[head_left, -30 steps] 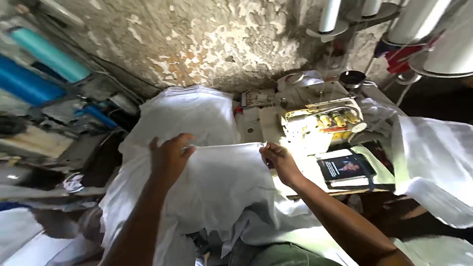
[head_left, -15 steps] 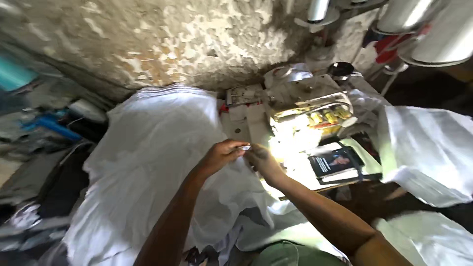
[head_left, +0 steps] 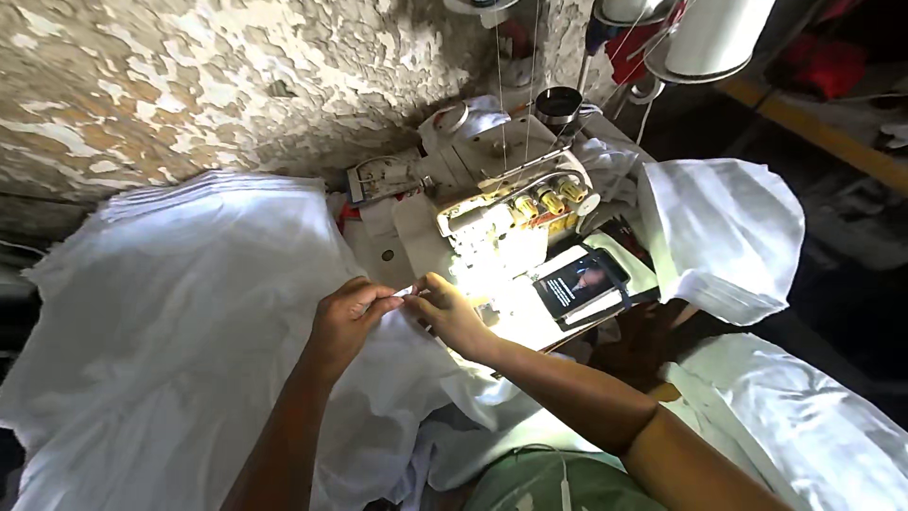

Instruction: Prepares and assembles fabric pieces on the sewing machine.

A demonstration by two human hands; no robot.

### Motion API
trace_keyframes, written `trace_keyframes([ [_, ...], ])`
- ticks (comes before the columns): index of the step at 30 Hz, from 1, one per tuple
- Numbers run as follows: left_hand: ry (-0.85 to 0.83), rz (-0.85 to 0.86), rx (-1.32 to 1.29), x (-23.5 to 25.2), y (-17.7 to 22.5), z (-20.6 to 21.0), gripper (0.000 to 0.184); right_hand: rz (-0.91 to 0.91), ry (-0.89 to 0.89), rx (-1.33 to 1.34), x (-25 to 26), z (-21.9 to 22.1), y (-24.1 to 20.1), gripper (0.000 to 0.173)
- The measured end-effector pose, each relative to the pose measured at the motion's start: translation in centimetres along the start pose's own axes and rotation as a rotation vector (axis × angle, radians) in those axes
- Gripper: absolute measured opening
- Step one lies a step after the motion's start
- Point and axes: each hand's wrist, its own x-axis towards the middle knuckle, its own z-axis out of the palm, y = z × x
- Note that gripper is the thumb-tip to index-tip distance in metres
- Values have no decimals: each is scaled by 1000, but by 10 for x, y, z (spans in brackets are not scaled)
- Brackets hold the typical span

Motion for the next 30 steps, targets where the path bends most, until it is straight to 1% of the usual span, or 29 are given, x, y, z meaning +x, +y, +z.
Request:
trace_keyframes([
  [5,63,4,-28,0,6,4,15,-53,1,-74,-5,-3,0,19],
  [8,118,14,-45,1,5,7,15,-129,71,-111,-13,0,15,25],
  [10,127,30,-9,-1,3,8,16,-127,111,-153,-24,0,27,26],
  [13,134,51,121,-4,6,8,18,-76,44,-223,-44,-6,38,30],
  [15,155,104,217,-6,10,8,18,-66,-36,-266,-59,-11,42,32],
  [17,188,162,302,-10,13,10,18,-64,-95,-326,-74,-16,48,31],
  [20,219,193,362,-17,19,13,19,-57,-135,-440,-92,-23,52,33],
  [22,225,174,359,-23,23,15,19,-44,-148,-423,-99,-28,49,33],
  [26,232,99,315,-37,33,16,23,-22,-167,-261,-105,-40,50,27],
  [30,279,-30,177,-45,45,24,28,21,-174,-104,-108,-48,57,23],
])
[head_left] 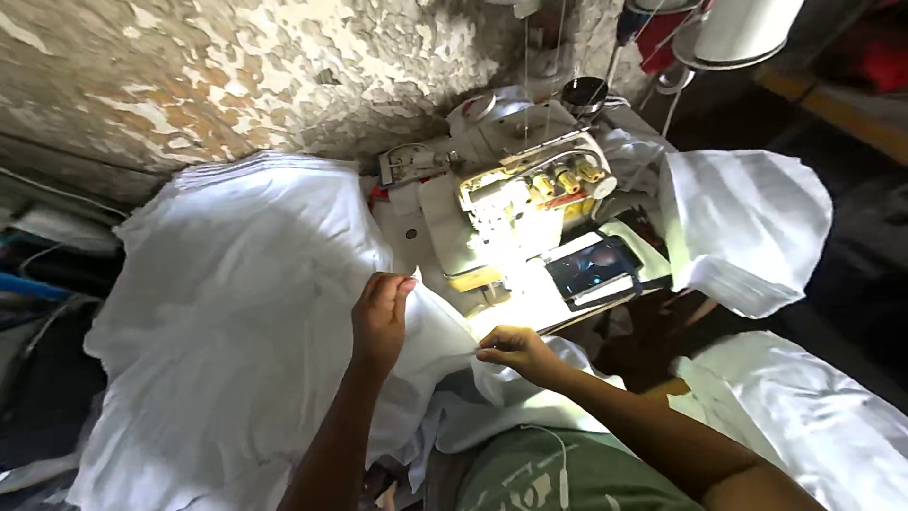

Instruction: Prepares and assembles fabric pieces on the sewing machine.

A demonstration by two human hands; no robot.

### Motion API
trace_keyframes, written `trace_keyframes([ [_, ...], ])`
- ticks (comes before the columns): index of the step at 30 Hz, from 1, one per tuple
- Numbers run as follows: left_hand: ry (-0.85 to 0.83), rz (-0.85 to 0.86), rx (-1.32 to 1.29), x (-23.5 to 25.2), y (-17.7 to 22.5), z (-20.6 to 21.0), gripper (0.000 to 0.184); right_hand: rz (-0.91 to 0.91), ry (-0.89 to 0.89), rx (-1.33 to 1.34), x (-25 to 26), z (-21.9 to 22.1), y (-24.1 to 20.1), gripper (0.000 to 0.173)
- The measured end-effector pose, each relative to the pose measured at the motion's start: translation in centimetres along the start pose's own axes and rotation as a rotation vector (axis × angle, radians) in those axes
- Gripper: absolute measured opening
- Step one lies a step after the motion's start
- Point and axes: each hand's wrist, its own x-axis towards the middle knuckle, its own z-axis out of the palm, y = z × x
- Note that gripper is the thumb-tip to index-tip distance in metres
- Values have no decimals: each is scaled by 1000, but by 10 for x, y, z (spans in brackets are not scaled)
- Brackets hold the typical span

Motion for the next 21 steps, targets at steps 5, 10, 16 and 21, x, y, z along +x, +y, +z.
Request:
trace_keyframes([
  [5,82,0,-61,-11,21,-17,30,-191,9,-68,-15,5,0,24],
  [10,131,262,262,-30,57,-71,23,-346,-4,-99,-31,8,-19,20],
  [16,186,419,473,-40,91,-115,17,-456,-206,-162,-44,6,-54,20],
  [21,190,365,550,-53,111,-148,18,37,-619,-551,-51,-33,-84,49],
])
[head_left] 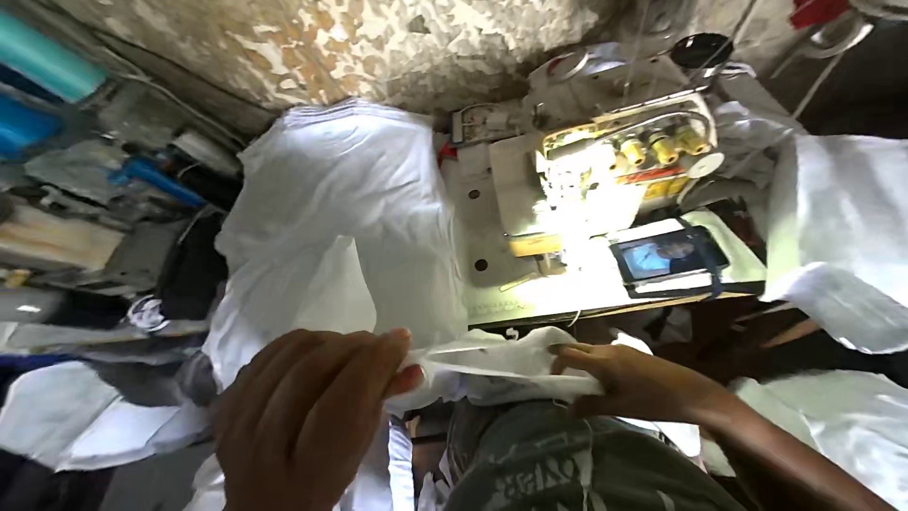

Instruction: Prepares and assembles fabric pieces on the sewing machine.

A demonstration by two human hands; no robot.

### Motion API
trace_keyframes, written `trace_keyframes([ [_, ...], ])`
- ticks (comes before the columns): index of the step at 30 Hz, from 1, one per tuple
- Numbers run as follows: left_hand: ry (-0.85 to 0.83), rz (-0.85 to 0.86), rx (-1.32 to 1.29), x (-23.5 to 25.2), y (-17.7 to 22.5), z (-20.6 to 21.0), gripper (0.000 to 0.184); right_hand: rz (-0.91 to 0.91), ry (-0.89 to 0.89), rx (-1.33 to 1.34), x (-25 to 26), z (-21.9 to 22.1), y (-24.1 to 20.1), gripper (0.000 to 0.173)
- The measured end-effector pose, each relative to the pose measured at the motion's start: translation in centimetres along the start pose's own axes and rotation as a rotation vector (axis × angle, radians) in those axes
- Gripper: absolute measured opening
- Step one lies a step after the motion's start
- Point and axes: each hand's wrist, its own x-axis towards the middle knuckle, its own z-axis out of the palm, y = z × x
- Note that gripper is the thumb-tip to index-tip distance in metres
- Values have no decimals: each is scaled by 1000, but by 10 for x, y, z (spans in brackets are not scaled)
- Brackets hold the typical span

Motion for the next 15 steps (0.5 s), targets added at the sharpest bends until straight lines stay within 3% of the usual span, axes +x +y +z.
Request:
trace_keyframes([
  [2,-25,-22,-39,-5,6,-11,20,112,-54,-29,-19,-6,12,54],
  [5,-75,-29,-143,-6,18,-20,21,262,25,9,-51,-5,36,62],
  [8,-67,111,-215,4,21,-2,16,388,105,-67,-60,-4,63,57],
  [10,-24,207,-269,11,20,18,13,200,337,-175,-51,6,68,41],
  [12,8,235,-288,14,20,30,13,-41,527,-122,-29,18,51,35],
  [15,18,231,-262,15,17,39,13,-451,620,82,10,38,17,36],
])
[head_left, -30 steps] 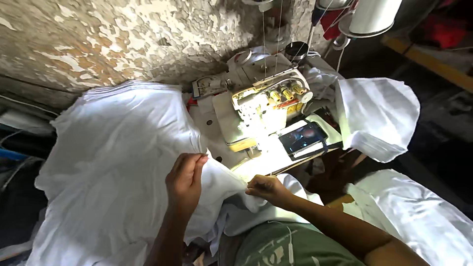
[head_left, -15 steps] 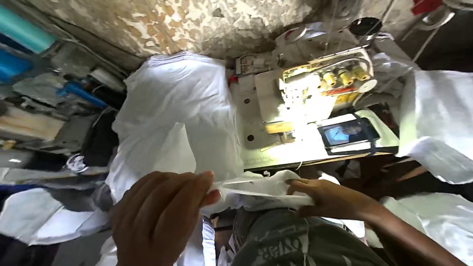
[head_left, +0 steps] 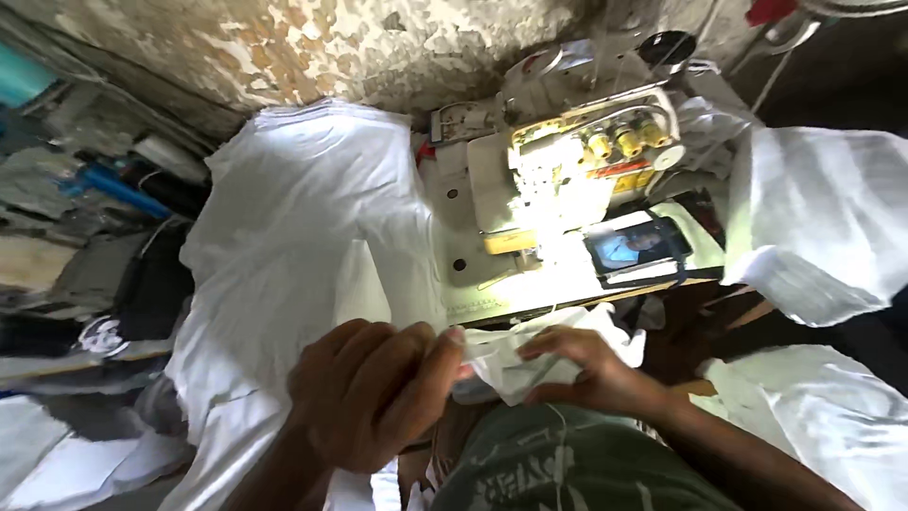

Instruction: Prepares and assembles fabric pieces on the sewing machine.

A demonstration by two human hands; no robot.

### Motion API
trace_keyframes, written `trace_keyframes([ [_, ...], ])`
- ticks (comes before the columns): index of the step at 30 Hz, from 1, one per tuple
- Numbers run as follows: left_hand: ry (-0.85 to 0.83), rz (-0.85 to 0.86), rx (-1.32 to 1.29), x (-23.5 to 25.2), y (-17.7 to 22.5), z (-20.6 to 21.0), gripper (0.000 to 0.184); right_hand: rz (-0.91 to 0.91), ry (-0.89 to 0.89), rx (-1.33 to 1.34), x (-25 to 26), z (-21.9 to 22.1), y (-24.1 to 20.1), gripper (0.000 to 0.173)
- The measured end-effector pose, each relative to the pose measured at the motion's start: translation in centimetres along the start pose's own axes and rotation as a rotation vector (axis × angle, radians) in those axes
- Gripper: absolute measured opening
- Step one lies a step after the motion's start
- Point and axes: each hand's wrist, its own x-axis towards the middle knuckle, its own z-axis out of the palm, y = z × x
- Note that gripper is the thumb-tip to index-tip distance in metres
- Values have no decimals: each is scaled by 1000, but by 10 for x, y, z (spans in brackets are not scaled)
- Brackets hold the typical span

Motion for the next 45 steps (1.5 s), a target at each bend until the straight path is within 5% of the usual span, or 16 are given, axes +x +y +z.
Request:
trace_keyframes([
  [4,-59,-70,109,-7,-9,1,19,-170,86,-67,19,25,1,20],
  [18,-18,-67,87,-10,-16,3,14,32,209,195,16,20,7,17],
  [25,-22,-71,46,-10,-13,-7,14,15,235,115,17,22,5,15],
  [30,-34,-88,46,-14,-6,-14,16,97,30,418,26,18,9,13],
  [38,-99,-172,33,-39,-2,-28,24,103,-27,420,37,8,9,12],
  [45,-112,-165,-23,-36,0,-22,21,392,-222,513,50,-2,4,14],
])
